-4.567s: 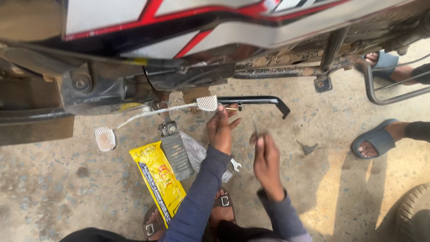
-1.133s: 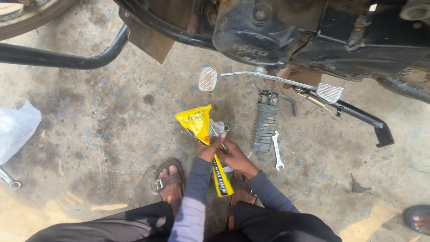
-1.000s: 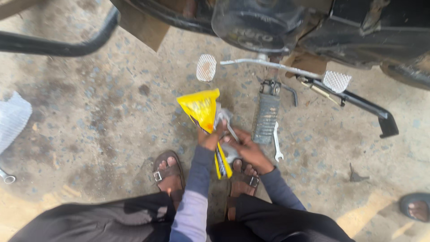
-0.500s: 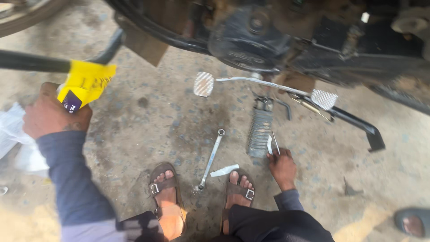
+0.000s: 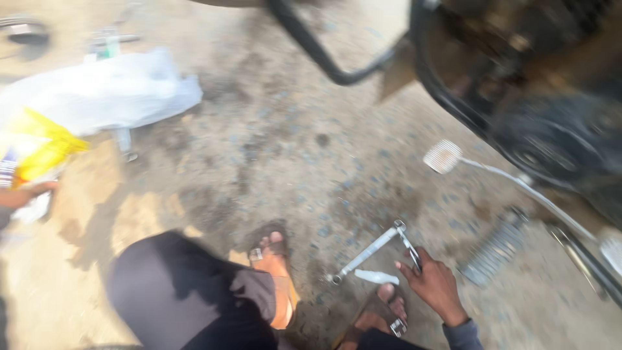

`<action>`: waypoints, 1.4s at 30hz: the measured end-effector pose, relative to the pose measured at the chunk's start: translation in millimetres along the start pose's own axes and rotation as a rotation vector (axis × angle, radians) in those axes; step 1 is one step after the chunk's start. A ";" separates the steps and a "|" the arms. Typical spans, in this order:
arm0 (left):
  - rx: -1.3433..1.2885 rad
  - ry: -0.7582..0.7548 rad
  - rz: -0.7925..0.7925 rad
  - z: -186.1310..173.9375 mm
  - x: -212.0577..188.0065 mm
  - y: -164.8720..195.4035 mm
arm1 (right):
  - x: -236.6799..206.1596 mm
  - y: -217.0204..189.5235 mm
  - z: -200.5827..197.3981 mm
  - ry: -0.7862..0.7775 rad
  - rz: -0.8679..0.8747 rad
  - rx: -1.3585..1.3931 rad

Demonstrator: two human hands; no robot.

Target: The person unpacks a new motorcycle part from a plastic bag, removes a rubber band, and installs it onto the motorcycle's footpeg assembly using a wrench. The person tightens the bolt and then moves to the front wheel area.

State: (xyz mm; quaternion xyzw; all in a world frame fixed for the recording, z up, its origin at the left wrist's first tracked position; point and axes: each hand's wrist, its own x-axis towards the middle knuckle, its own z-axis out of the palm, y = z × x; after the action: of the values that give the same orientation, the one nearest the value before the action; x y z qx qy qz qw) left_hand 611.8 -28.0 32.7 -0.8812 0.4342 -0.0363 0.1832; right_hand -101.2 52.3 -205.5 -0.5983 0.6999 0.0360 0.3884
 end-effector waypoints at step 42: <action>0.056 -0.267 1.597 -32.6 -138.4 282.3 | 66.7 -324.3 31.4 -0.436 -0.190 -0.631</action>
State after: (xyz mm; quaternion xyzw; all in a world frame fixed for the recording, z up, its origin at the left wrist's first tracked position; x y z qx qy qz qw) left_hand 306.3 -86.6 -23.9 -0.2973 0.9058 0.2002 0.2260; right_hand 196.4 -76.8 -132.1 -0.7287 0.4970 0.3397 0.3265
